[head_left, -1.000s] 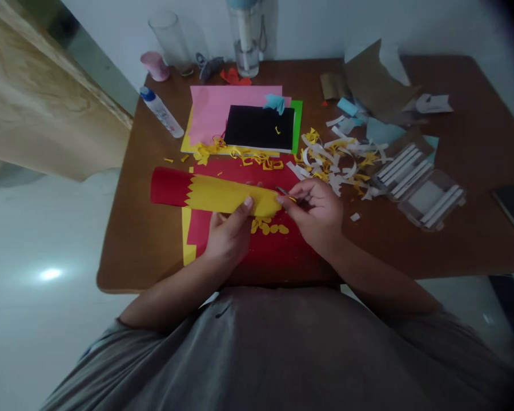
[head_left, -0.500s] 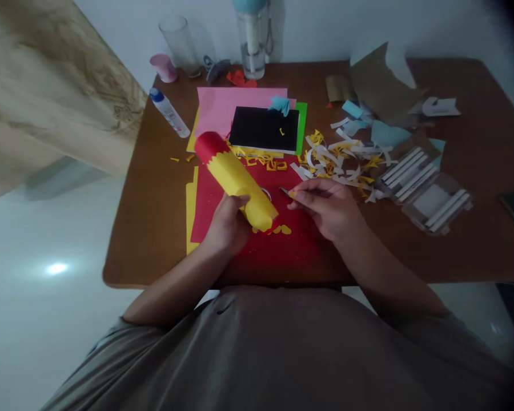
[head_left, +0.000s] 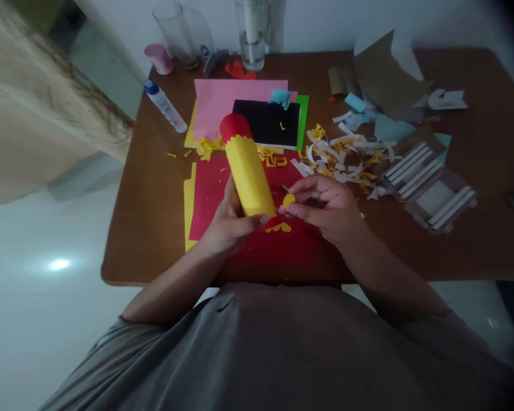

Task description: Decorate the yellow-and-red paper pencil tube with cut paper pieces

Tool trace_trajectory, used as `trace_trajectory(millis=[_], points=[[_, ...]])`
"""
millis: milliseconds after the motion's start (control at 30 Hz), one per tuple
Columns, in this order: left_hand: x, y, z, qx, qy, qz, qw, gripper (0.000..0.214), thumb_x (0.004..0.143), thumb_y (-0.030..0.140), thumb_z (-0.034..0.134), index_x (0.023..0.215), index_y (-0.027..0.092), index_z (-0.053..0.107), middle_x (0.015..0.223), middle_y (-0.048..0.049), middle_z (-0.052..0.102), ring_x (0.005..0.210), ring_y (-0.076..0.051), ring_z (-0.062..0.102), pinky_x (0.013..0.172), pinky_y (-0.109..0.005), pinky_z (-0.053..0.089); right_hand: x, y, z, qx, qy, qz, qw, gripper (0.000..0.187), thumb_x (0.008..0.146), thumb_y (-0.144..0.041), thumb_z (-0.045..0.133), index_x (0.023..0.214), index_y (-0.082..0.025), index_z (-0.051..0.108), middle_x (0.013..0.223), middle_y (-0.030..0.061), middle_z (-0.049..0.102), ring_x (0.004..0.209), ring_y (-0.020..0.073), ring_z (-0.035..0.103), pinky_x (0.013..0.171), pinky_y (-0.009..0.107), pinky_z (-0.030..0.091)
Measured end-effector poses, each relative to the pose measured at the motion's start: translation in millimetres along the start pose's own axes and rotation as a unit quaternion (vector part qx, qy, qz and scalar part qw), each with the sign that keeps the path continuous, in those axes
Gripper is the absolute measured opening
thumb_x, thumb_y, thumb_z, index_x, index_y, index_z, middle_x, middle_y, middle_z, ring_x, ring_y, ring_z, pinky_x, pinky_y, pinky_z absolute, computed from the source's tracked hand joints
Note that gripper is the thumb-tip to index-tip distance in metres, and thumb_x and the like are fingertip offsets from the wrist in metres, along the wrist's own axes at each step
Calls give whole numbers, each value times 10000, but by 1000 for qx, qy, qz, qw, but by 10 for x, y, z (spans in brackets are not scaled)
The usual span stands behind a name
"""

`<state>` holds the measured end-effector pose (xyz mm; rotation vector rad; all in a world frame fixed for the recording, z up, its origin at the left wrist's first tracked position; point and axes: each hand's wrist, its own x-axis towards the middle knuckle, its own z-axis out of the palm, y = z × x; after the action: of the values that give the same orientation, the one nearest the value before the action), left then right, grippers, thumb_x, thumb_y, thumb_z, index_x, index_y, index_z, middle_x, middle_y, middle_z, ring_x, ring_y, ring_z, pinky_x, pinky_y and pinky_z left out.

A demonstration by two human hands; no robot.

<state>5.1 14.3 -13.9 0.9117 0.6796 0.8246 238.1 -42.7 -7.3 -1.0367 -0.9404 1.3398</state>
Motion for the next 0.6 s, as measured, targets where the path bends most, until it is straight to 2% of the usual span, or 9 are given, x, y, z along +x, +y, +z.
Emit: trace_trajectory(millis=[67, 200, 267, 367, 467, 533, 600], points=[[0, -22, -24, 7, -17, -1, 1000, 1169, 710, 264, 1072, 1679, 328, 421, 1307, -75, 805, 1236, -326, 808, 1044, -463, 654, -3, -17, -14, -3, -12, 19, 1000, 408, 789, -372, 1148, 1098, -286, 896, 898, 2, 915, 861, 226, 920, 825, 335, 764], [-5, -83, -40, 14, -8, 15, 1000, 1538, 673, 273, 1087, 1858, 409, 116, 1426, -94, 761, 1303, -354, 789, 1071, -503, 656, -3, -26, 0, 6, -24, 59, 998, 352, 736, -428, 1167, 892, -267, 896, 894, 21, 916, 796, 197, 878, 753, 300, 733], [-15, -100, -32, 22, 5, 22, 1000, 1581, 689, 294, 1081, 1881, 414, 48, 1479, -108, 746, 1358, -378, 768, 1119, -540, 646, -1, -31, 23, 15, -31, 76, 997, 343, 723, -424, 1167, 876, -256, 911, 845, 18, 901, 717, 165, 834, 699, 270, 704], [-31, -92, -5, 11, 10, 35, 999, 1506, 732, 330, 1034, 1891, 417, 76, 1606, -137, 702, 1437, -426, 733, 1168, -600, 633, 0, -37, 46, 26, -51, 91, 994, 332, 740, -423, 1156, 889, -234, 928, 792, 25, 884, 662, 153, 806, 676, 263, 691], [-42, -58, 33, -25, 1, 34, 999, 1418, 723, 288, 965, 1881, 415, 155, 1666, -137, 678, 1463, -433, 727, 1185, -616, 640, -14, -23, 51, 23, -57, 89, 994, 341, 763, -447, 1142, 910, -227, 925, 775, 28, 879, 656, 160, 808, 655, 267, 691], [-50, -31, 57, -45, 6, 29, 999, 1360, 718, 254, 934, 1868, 390, 222, 1610, -135, 720, 1462, -422, 737, 1203, -601, 638, -40, -10, 56, 4, -54, 57, 997, 309, 815, -453, 1106, 920, -234, 916, 777, 24, 879, 663, 174, 824, 644, 279, 699], [-57, -10, 78, -52, 16, 26, 998, 1337, 698, 243, 956, 1849, 362, 284, 1537, -139, 761, 1441, -422, 756, 1202, -582, 640, -77, -12, 68, -57, -35, -24, 997, 211, 887, -406, 1048, 937, -251, 915, 827, 29, 899, 693, 194, 850, 651, 301, 711]])
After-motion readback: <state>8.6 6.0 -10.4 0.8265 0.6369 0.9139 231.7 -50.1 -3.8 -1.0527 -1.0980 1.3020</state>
